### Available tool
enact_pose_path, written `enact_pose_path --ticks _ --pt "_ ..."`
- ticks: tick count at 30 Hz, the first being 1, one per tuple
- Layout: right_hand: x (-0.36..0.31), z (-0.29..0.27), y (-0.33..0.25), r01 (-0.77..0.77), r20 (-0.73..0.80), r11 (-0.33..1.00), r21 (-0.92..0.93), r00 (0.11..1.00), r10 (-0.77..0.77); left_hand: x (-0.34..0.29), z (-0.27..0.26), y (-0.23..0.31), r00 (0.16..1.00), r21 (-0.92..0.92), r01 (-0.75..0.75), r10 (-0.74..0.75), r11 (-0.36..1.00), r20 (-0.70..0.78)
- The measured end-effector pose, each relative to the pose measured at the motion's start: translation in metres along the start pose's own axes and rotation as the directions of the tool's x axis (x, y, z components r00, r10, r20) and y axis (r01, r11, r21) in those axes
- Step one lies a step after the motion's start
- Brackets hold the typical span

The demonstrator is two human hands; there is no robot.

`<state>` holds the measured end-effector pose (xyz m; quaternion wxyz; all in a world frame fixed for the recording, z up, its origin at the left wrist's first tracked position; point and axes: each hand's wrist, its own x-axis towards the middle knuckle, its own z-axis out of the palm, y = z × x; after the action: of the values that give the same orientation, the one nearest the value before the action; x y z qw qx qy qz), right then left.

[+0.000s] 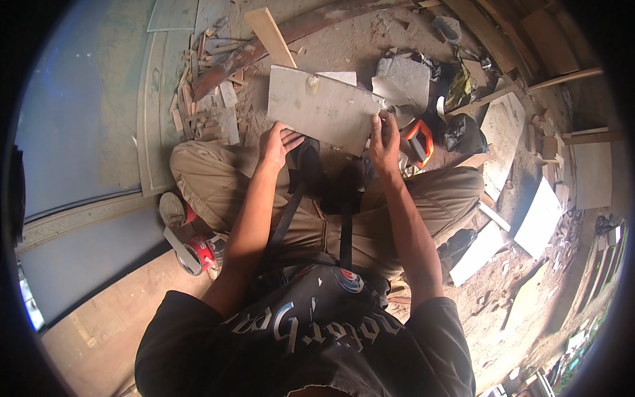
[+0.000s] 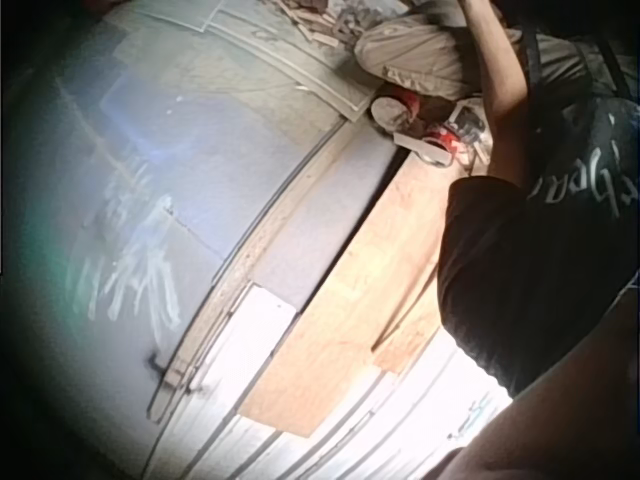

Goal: The person sits on the floor and assembles a small wooden structure using a hammer and nails. They position a wooden plank against a white board, hammer nails to secure it, and repeat the process with additional pieces.

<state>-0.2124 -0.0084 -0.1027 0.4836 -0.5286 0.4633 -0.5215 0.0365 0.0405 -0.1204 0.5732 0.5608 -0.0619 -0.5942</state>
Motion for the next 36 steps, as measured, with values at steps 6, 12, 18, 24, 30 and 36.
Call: enact_pose_path --ticks 6,12,18,24,30,36 --pt "-0.002 -0.002 0.000 0.000 0.033 1.000 0.001 0.999 0.000 0.009 -0.009 -0.006 0.997 -0.139 0.064 -0.069 0.988 -0.029" --pt "-0.001 0.001 0.002 0.058 0.040 0.998 0.003 0.998 -0.058 0.016 -0.017 -0.014 0.997 -0.164 0.073 -0.067 0.984 0.046" --pt "-0.002 0.001 -0.002 0.000 0.029 0.999 0.034 1.000 -0.001 0.007 -0.010 -0.005 0.995 -0.211 0.078 -0.065 0.974 0.071" --pt "-0.002 0.003 -0.006 0.004 -0.005 1.000 0.031 1.000 -0.004 0.003 -0.005 -0.005 0.998 -0.165 0.057 -0.052 0.985 0.033" --pt "-0.001 0.001 -0.003 0.042 -0.003 0.999 0.029 0.999 -0.042 0.002 -0.002 -0.005 0.998 -0.151 0.047 -0.040 0.987 0.049" --pt "-0.004 0.003 -0.010 0.018 0.023 0.999 0.046 1.000 -0.019 0.002 0.001 -0.008 0.999 -0.158 0.033 -0.033 0.987 0.005"
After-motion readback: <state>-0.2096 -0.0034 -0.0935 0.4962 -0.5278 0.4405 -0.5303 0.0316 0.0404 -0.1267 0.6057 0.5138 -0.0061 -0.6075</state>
